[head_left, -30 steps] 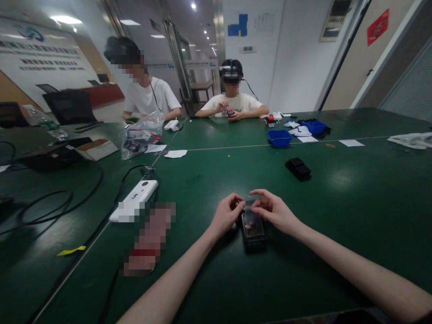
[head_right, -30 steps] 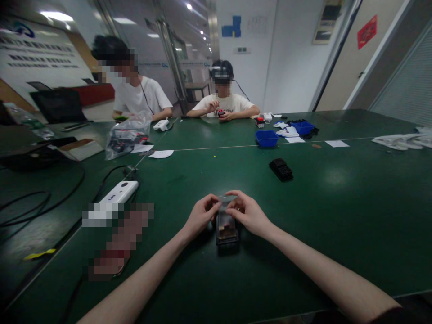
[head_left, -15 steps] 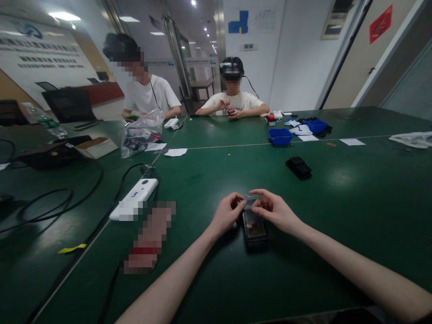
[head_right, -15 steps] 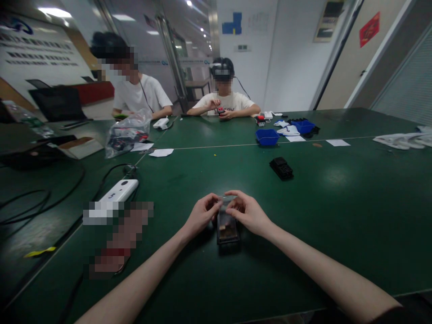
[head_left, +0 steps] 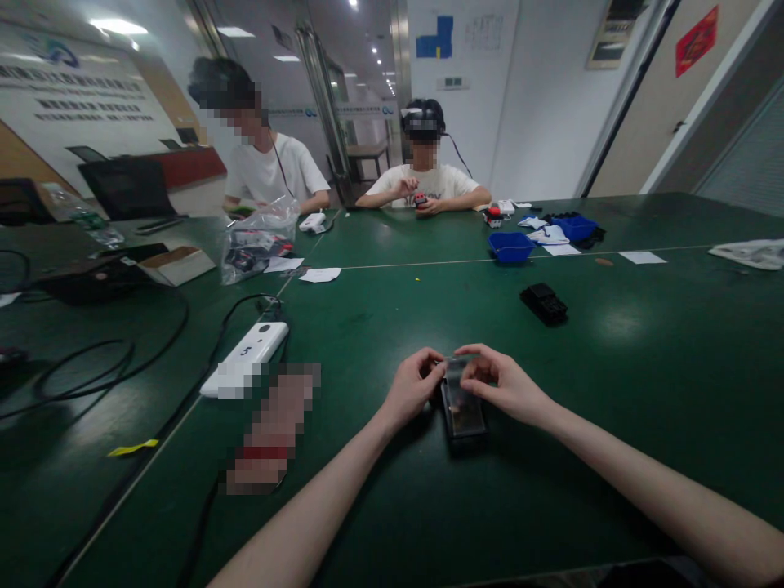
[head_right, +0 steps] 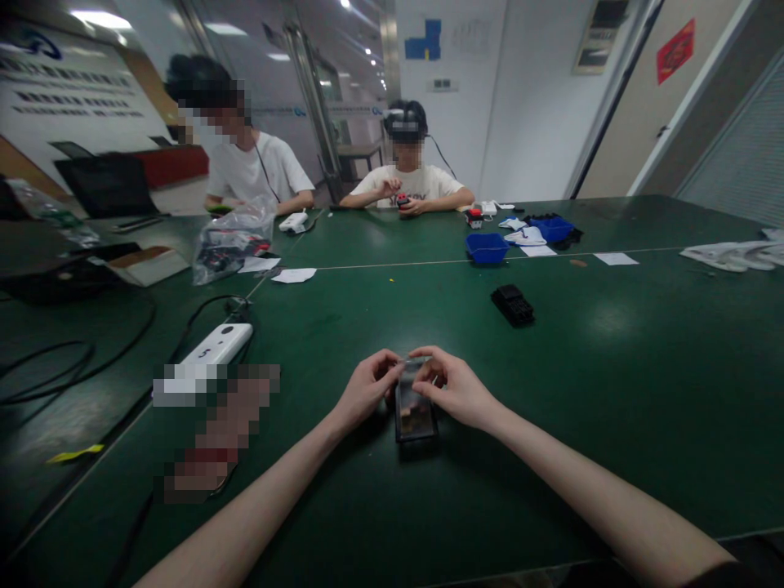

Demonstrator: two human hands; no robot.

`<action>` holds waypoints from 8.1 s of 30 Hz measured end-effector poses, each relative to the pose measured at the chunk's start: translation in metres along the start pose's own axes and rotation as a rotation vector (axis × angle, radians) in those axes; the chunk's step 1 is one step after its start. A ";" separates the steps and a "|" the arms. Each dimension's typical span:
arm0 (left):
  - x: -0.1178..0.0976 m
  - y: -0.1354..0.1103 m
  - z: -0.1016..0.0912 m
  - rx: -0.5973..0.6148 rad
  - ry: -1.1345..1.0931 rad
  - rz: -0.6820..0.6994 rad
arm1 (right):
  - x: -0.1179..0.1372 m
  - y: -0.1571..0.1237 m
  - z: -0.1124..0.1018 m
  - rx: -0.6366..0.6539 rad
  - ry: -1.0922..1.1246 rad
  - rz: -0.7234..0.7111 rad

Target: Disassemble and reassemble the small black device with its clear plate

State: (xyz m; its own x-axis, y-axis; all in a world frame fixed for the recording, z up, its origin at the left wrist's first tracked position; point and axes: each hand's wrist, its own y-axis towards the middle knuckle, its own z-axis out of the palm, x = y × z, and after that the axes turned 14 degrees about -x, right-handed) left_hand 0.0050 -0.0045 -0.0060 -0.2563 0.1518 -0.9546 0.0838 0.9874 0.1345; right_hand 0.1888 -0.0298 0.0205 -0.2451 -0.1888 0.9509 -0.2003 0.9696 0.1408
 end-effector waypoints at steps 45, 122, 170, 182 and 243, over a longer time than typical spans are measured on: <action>-0.008 -0.002 0.002 -0.074 -0.257 -0.164 | -0.008 0.006 -0.018 -0.175 -0.528 -0.235; -0.006 -0.003 0.002 -0.125 -0.283 -0.120 | -0.031 0.004 0.007 0.030 0.016 0.146; -0.007 -0.004 -0.003 -0.007 0.038 -0.042 | -0.023 0.014 -0.019 -0.077 -1.141 -0.337; -0.006 -0.005 -0.001 -0.003 0.071 -0.010 | -0.004 0.022 -0.034 -0.218 -0.301 -0.030; -0.007 -0.004 -0.001 0.023 0.054 -0.006 | -0.001 0.005 0.010 -0.064 0.139 0.038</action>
State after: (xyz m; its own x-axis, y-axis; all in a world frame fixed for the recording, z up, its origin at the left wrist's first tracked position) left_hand 0.0050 -0.0093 0.0002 -0.3083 0.1483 -0.9397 0.1038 0.9871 0.1217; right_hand 0.1791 -0.0261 0.0172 -0.1170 -0.1327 0.9842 -0.1312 0.9844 0.1171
